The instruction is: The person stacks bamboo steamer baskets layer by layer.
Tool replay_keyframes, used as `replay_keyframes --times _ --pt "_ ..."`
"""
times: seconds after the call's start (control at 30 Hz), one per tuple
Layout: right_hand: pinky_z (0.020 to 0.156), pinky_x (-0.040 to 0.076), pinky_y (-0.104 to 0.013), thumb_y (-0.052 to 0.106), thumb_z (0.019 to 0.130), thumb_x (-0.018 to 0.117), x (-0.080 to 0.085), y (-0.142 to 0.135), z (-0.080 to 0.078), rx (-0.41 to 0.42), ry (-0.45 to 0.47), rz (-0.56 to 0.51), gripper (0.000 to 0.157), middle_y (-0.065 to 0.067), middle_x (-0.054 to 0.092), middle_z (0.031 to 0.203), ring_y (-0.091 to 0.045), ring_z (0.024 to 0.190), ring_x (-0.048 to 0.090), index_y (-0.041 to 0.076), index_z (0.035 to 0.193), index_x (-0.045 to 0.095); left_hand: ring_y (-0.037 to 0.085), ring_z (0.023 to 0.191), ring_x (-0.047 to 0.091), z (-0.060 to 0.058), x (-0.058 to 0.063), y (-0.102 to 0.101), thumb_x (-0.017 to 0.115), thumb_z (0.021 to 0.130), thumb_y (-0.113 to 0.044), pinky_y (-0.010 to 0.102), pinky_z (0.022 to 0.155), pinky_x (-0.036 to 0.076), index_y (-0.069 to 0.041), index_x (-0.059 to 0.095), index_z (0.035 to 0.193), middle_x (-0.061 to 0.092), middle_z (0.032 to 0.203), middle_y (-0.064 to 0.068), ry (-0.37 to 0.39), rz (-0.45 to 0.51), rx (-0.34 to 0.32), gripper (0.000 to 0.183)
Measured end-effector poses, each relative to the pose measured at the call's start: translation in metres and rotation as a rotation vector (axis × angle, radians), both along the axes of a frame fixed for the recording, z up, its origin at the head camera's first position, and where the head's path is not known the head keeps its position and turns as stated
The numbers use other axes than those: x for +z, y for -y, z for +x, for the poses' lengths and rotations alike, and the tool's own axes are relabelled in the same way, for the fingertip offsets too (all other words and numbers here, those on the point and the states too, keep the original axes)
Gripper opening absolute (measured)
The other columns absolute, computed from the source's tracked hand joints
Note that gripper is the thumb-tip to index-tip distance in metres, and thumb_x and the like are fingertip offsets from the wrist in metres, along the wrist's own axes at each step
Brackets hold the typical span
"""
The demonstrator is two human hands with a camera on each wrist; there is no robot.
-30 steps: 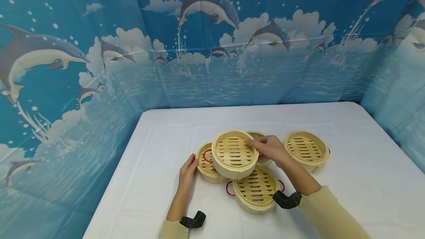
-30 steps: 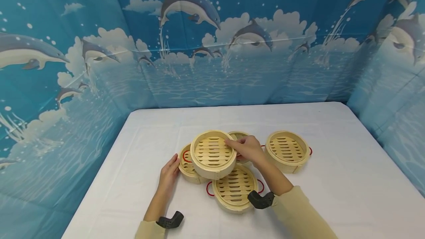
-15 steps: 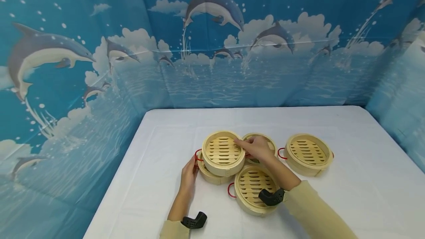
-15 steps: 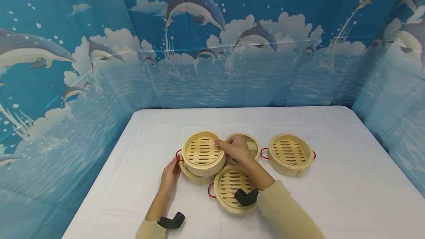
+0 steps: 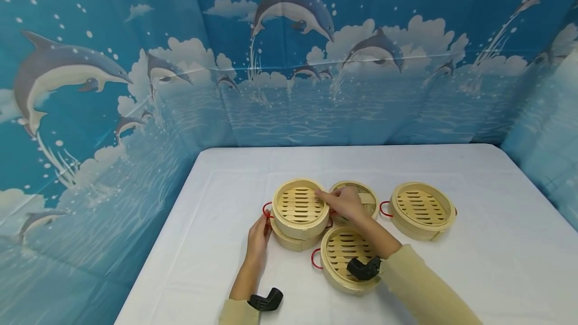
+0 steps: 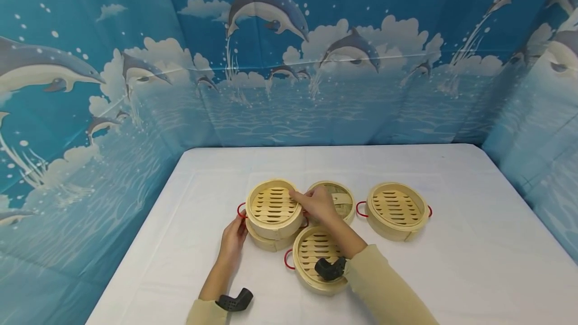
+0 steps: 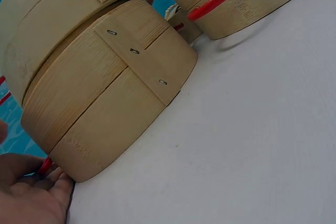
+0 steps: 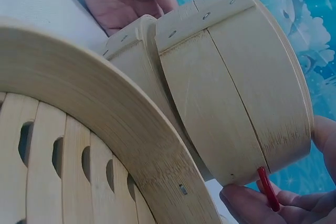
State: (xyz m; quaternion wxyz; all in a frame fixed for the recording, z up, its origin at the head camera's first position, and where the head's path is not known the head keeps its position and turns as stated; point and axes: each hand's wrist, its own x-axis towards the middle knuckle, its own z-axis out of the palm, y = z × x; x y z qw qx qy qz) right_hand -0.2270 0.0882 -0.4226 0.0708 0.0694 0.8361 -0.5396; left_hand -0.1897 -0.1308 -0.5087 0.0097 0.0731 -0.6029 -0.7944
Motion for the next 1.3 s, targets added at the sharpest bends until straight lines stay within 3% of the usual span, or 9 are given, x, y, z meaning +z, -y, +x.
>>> replay_keyframes --times 0.2,0.43,0.53,0.67,0.77,0.87,0.97,1.03,1.3 --pt "0.054 0.05 -0.037 0.049 0.066 0.064 -0.003 0.006 -0.001 0.005 0.015 -0.012 0.048 -0.009 0.056 0.063 -0.024 0.059 0.057 0.001 0.072 0.062 0.007 0.095 0.042 -0.001 -0.001 0.0 0.037 0.089 -0.025 0.019 0.085 0.036 0.006 0.04 0.121 0.048 0.098 0.001 0.018 0.006 0.016 0.045" --pt "0.05 0.049 -0.042 0.054 0.064 0.062 -0.009 0.01 -0.003 0.023 -0.009 0.005 0.055 -0.011 0.056 0.068 -0.019 0.057 0.057 0.0 0.078 0.06 0.007 0.087 0.042 -0.002 0.0 0.0 0.032 0.091 -0.02 0.018 0.08 0.037 0.004 0.038 0.123 0.044 0.085 -0.001 0.018 0.0 -0.001 0.04" --pt "0.043 0.048 -0.035 0.063 0.058 0.059 -0.034 0.007 -0.017 0.012 -0.014 0.017 0.062 -0.01 0.056 0.068 -0.018 0.056 0.056 0.003 0.077 0.06 0.007 0.088 0.041 -0.002 0.0 0.0 0.032 0.091 -0.02 0.019 0.08 0.036 0.004 0.039 0.122 0.044 0.086 -0.001 0.016 -0.004 -0.005 0.04" --pt "0.047 0.049 -0.033 0.06 0.06 0.061 -0.031 0.009 -0.017 -0.011 0.025 0.025 0.057 -0.009 0.057 0.069 -0.019 0.058 0.057 0.005 0.076 0.06 0.008 0.091 0.042 -0.002 0.0 0.0 0.033 0.091 -0.021 0.019 0.082 0.036 0.004 0.043 0.119 0.046 0.089 0.001 0.019 0.011 0.007 0.039" --pt "0.05 0.049 -0.038 0.055 0.062 0.063 -0.01 0.013 -0.007 -0.007 0.048 0.023 0.055 -0.01 0.057 0.07 -0.02 0.059 0.057 0.003 0.077 0.06 0.009 0.093 0.041 -0.002 0.0 0.0 0.034 0.09 -0.021 0.02 0.084 0.036 0.004 0.045 0.117 0.046 0.092 0.002 0.014 0.016 0.013 0.038" --pt "0.045 0.047 -0.037 0.061 0.057 0.062 -0.018 0.011 -0.012 -0.002 0.036 0.031 0.063 -0.01 0.056 0.071 -0.019 0.059 0.056 0.002 0.079 0.06 0.009 0.097 0.04 -0.002 -0.001 -0.001 0.034 0.09 -0.021 0.021 0.086 0.034 0.005 0.043 0.119 0.047 0.101 0.005 -0.007 0.008 0.006 0.039" --pt "0.038 0.044 -0.035 0.06 0.059 0.062 -0.027 0.01 -0.018 0.022 0.018 0.015 0.062 -0.01 0.056 0.072 -0.019 0.058 0.056 0.001 0.079 0.061 0.009 0.103 0.039 -0.002 -0.003 -0.001 0.034 0.09 -0.021 0.022 0.09 0.032 0.005 0.039 0.123 0.043 0.117 0.01 -0.033 0.001 -0.003 0.042" --pt "0.04 0.046 -0.033 0.056 0.062 0.062 -0.022 0.01 -0.016 0.033 0.008 0.001 0.059 -0.012 0.057 0.071 -0.02 0.057 0.056 -0.001 0.078 0.061 0.01 0.106 0.038 -0.002 -0.005 -0.001 0.035 0.09 -0.023 0.023 0.092 0.031 0.005 0.037 0.124 0.04 0.123 0.013 -0.057 -0.005 0.0 0.043" --pt "0.054 0.049 -0.039 0.051 0.065 0.063 -0.003 0.016 -0.005 -0.001 0.007 0.05 0.051 -0.009 0.057 0.066 -0.024 0.059 0.058 0.001 0.072 0.061 0.011 0.103 0.04 -0.001 -0.004 -0.002 0.037 0.089 -0.036 0.02 0.089 0.032 0.002 0.045 0.119 0.048 0.112 0.008 -0.113 -0.035 0.06 0.049"
